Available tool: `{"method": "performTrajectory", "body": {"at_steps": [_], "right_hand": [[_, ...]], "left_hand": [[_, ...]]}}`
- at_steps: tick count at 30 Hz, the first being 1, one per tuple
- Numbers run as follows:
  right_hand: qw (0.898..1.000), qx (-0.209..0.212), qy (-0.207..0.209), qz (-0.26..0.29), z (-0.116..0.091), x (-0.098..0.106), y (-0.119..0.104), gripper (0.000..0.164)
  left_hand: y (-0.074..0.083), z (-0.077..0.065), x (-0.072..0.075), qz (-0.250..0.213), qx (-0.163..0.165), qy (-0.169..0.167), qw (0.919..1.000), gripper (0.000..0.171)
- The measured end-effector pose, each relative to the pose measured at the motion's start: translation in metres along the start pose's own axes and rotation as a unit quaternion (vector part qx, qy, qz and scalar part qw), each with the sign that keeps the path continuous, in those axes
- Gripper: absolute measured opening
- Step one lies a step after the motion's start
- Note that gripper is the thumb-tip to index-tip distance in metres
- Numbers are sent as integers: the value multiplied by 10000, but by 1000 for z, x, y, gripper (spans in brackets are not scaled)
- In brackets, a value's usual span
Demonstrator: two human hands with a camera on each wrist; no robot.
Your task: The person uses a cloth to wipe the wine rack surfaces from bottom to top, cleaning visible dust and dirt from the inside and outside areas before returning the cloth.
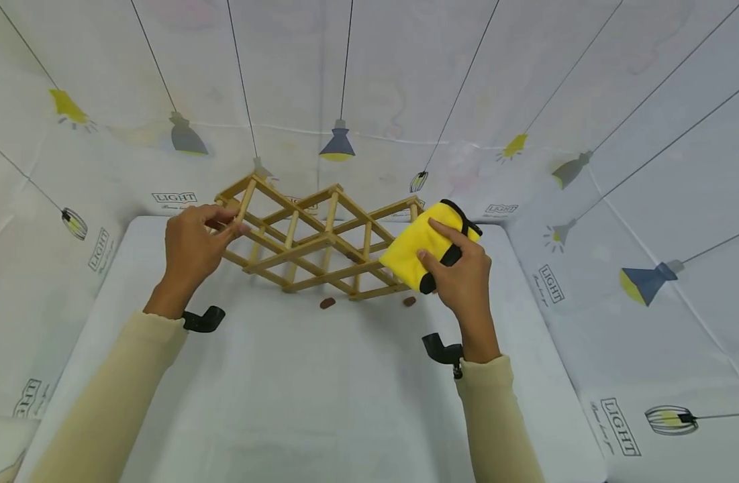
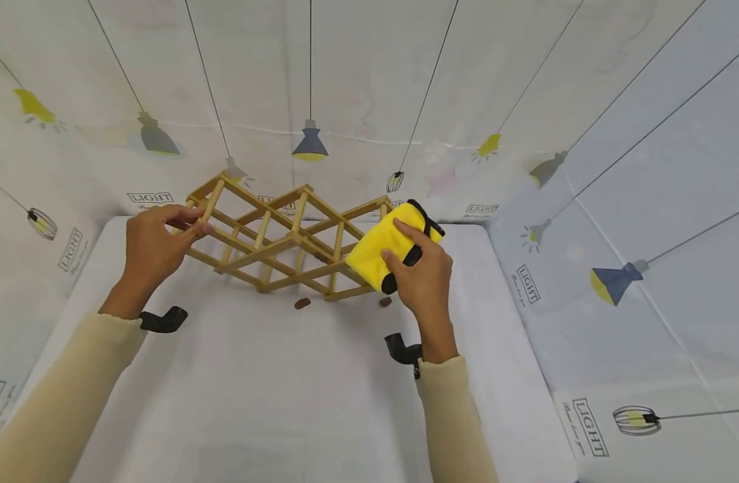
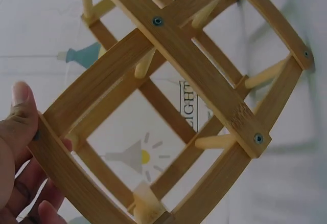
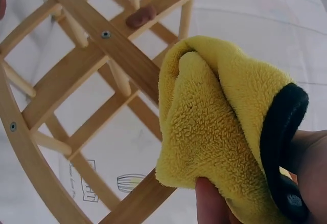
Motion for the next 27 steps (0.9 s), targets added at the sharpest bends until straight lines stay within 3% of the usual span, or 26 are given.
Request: {"method": "performTrajectory", "body": {"at_steps": [7,10,12,15,17,21,24,27], "right_hand": [[9990,268,370,27,24,6,7,53],[9928,358,908,691,22,16,12,48],[9812,463,1285,1365,17,22,16,46],[9717,448,1355,1883,10,20,26,46],[9777,349,1081,1766,8,10,37,48],[9941,38,925,559,4,0,78,51],[9918,-314,1223,-175,-2,8,104,52],[9910,-137,1335,-3,-8,13,99,52]], "left_hand": [[12,-26,3,-31,-303,46,9995,41],[16,-33,1,-33,-382,-78,9992,44],[17,-36,1,-3,-463,-98,9989,45],[19,-37,1,-63,-620,-11,9981,47],[19,-38,2,-106,-676,55,9976,48],[16,-38,-2,-230,-771,-5,9968,53],[16,-37,-6,-143,-873,-129,9960,56],[17,-38,-8,-4,-917,-243,9955,57]]}}
Point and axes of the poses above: each hand's wrist, its own z-axis towards the middle knuckle, its own x-axis out of the back of the hand, y = z × x, the point moved 9 cm from there along z, towards the middle knuckle, and after that the axes turned 2 degrees about -y, right-handed, at the moved point
